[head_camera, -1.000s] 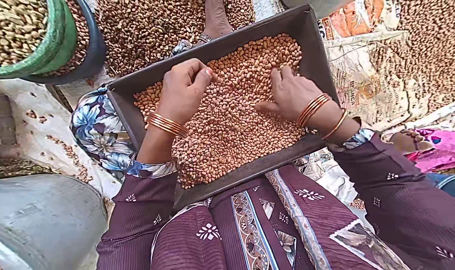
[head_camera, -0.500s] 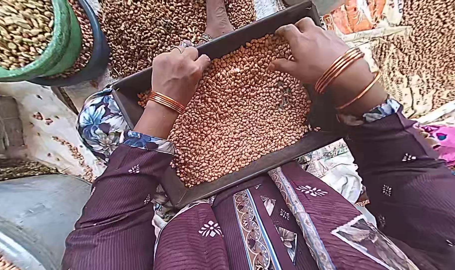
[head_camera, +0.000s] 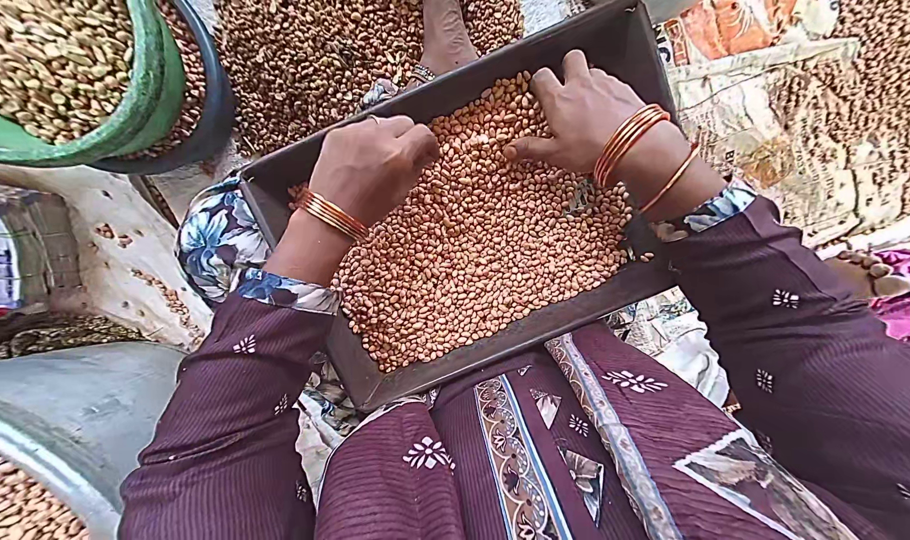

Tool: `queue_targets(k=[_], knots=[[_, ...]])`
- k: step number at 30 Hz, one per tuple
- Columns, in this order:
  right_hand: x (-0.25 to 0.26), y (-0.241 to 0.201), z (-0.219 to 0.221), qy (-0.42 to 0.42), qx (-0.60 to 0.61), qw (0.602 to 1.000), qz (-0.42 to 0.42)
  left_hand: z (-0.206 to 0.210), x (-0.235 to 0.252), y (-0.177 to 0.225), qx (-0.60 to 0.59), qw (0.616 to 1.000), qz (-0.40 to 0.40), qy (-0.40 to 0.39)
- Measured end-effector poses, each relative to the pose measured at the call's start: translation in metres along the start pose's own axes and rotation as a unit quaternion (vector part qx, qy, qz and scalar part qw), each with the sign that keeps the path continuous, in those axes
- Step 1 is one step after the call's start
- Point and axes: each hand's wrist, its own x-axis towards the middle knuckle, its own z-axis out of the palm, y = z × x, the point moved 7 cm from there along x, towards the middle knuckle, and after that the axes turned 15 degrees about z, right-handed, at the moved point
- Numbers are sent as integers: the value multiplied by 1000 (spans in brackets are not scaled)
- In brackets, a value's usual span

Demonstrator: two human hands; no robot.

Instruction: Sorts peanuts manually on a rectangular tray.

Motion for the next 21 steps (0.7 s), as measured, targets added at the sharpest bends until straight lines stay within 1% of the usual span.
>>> queue_targets(k=[2,3,5,6,10,12,13,14,15,16,17,18,19,21], knots=[[1,2,0,1,6,1000,-5,5,-6,20,-122,992,45,-1],[1,2,0,0,6,1000,-5,11,-10,27,-164,985,56,-25],[2,1,-2,-7,8,1000,-4,24,-20,36,-189,978,56,-73],[2,1,-3,-9,8,1000,-2,29,-23,37,-182,979,51,-76],[-1,-5,-2,-8,18,1000,12,33,-28,36,-153,987,28,-28],[-11,-15,4,-7,26,1000,2,31,-27,33,-159,987,8,-8],[-19,-24,9,-5,31,999,-14,28,-27,30,-175,984,-8,13],[-30,-34,15,-3,37,999,-38,22,-28,26,-205,977,-32,51],[-42,-46,23,-6,39,997,-68,14,-31,20,-250,961,-66,103],[-57,-59,32,-12,38,994,-105,6,-35,13,-308,932,-104,162],[-73,-72,41,-25,32,988,-147,-2,-40,7,-377,890,-133,221],[-90,-83,50,-45,26,980,-192,-8,-46,0,-456,832,-152,278],[-107,-93,57,-72,16,968,-238,-12,-51,-4,-542,758,-162,325],[-140,-109,62,-99,-3,940,-327,-19,-59,-8,-692,595,-138,385]])
